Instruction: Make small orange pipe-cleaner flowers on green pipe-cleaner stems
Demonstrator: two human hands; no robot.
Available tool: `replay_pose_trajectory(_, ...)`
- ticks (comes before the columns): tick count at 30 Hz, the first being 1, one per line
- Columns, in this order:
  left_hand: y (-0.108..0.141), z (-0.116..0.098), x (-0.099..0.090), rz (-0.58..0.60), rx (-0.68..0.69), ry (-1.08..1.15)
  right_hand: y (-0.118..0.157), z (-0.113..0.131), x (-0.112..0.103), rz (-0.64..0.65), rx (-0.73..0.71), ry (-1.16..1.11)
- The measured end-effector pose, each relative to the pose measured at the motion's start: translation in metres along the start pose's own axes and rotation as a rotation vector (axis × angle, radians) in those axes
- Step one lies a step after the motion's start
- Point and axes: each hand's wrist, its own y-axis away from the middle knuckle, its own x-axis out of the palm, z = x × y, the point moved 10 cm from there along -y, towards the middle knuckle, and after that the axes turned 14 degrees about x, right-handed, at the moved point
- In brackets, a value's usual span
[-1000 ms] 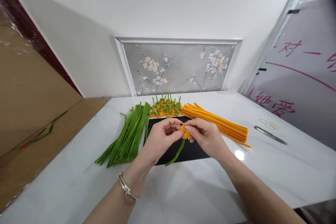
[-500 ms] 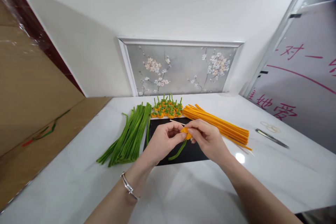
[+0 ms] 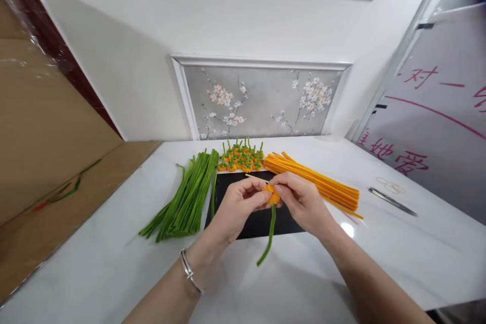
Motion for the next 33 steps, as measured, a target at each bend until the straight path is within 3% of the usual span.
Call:
replay_pose_trajectory(5, -0.003, -0.016, 0.001, 0.029, 0.145, -0.280, -0.003, -0.010, 0.004, 0.039, 0.115, -0.108)
replay_pose_trajectory(9, -0.002, -0.020, 0.002, 0.022, 0.180, -0.326, -0.005, -0.012, 0.008, 0.071, 0.191, -0.229)
replay_pose_trajectory(13, -0.001, -0.017, 0.001, -0.005, 0.150, -0.257, -0.005, -0.010, 0.006, 0.063, 0.206, -0.238)
replay_pose_trajectory(19, 0.002, 0.001, 0.004, -0.038, 0.007, 0.031, -0.006, -0.010, 0.004, 0.095, 0.213, -0.244)
replay_pose_trajectory(33, 0.001, 0.001, 0.000, -0.115, -0.054, 0.128, -0.010, -0.024, -0.002, 0.040, 0.228, -0.309)
